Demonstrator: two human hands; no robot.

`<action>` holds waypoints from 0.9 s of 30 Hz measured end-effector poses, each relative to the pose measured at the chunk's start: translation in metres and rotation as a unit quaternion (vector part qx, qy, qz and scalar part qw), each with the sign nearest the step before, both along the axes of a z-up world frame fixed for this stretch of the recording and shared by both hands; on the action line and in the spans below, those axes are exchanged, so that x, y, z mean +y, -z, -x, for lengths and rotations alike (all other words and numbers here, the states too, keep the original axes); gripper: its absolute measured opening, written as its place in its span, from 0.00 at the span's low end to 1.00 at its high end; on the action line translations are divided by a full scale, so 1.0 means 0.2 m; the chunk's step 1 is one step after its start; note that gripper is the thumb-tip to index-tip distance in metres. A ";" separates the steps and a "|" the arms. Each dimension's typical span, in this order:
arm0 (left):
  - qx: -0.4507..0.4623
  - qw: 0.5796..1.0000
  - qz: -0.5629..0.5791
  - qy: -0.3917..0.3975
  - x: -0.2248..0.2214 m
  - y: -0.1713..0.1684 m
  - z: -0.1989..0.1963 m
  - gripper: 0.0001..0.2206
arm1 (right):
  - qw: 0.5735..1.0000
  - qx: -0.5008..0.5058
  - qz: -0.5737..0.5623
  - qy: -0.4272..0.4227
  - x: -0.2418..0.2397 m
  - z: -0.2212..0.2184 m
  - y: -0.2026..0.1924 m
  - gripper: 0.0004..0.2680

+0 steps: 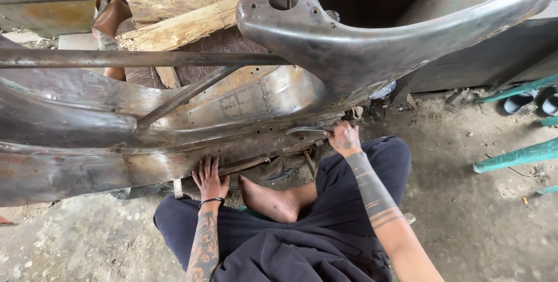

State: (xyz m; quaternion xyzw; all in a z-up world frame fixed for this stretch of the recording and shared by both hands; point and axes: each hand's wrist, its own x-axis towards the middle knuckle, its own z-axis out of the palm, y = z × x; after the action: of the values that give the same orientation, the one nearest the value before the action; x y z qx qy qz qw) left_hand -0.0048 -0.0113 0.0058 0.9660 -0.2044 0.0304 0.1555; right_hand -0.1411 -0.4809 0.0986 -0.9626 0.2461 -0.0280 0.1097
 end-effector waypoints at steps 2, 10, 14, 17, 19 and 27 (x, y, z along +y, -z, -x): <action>0.022 1.000 -0.010 -0.003 0.00 -0.03 0.01 0.38 | 0.999 0.021 0.033 0.021 -0.06 0.01 0.06 0.10; 0.027 0.999 0.020 -0.008 -0.02 0.00 0.00 0.38 | 0.990 0.042 0.106 0.077 -0.49 0.33 -0.09 0.13; 0.020 0.999 0.035 -0.003 -0.02 0.01 0.00 0.38 | 0.988 0.030 0.137 0.060 -0.32 0.26 -0.10 0.14; 0.012 0.999 0.033 -0.001 -0.02 -0.02 0.01 0.38 | 0.997 0.023 0.067 0.040 -0.11 0.09 -0.02 0.12; 0.013 0.999 0.030 -0.003 -0.02 -0.03 0.02 0.38 | 0.998 0.033 0.040 0.021 0.04 -0.02 -0.03 0.14; 0.006 1.000 0.021 0.001 -0.02 -0.04 0.00 0.36 | 0.996 0.087 -0.009 0.034 -0.06 0.00 -0.09 0.14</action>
State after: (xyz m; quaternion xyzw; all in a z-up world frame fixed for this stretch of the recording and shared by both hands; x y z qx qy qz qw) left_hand -0.0058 -0.0144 0.0130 0.9624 -0.2040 0.0291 0.1769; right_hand -0.1402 -0.4929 0.1172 -0.9513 0.2880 0.0548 0.0954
